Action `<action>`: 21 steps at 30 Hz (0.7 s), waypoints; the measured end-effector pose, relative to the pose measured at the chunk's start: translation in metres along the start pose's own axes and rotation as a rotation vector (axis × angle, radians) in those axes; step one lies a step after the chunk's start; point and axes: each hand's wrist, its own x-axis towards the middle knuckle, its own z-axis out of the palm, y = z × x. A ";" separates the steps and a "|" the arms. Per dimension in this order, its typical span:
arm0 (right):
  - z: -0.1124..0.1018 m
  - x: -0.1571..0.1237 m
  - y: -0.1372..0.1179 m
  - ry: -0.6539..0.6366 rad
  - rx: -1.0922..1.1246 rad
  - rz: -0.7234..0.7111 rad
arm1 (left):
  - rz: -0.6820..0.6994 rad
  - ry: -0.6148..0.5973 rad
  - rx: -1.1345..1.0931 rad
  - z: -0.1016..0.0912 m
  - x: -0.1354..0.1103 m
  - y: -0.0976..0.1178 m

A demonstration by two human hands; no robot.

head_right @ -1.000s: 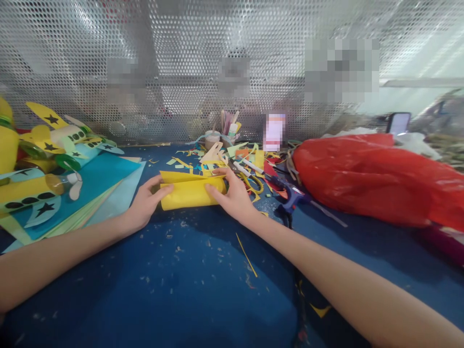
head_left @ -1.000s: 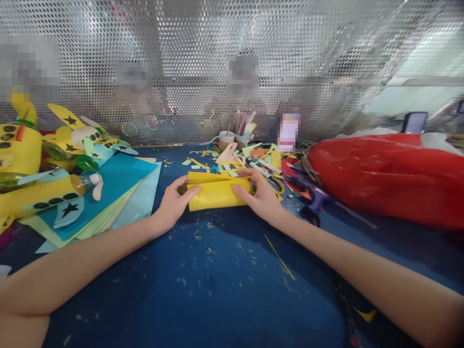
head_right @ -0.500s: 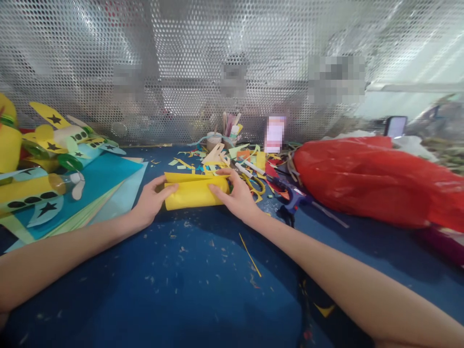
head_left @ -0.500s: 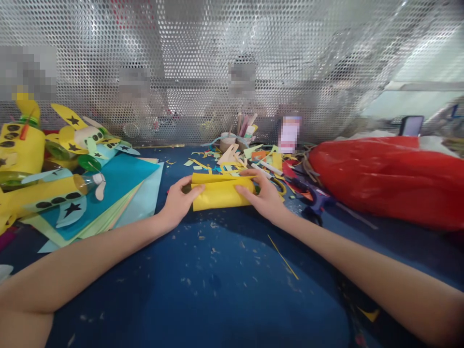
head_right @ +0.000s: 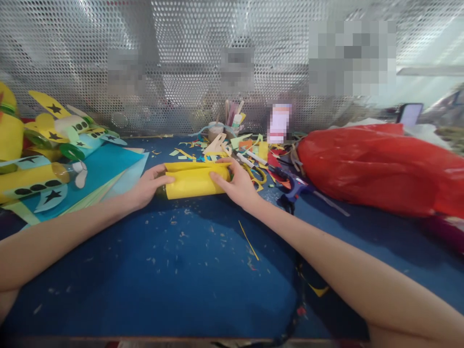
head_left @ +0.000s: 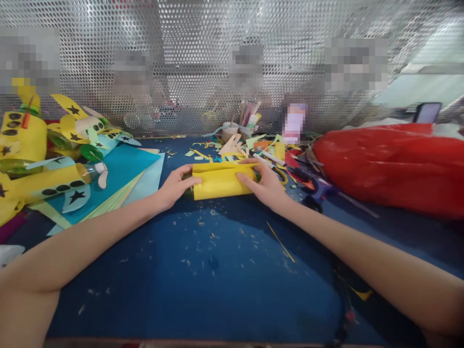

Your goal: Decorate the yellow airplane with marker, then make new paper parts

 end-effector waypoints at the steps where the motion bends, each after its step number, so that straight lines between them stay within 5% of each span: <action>1: 0.000 0.000 0.000 0.003 -0.002 0.002 | -0.001 -0.019 -0.002 -0.001 0.001 0.001; 21: -0.001 -0.002 0.000 -0.019 -0.084 -0.098 | 0.006 0.061 0.029 0.000 0.002 -0.003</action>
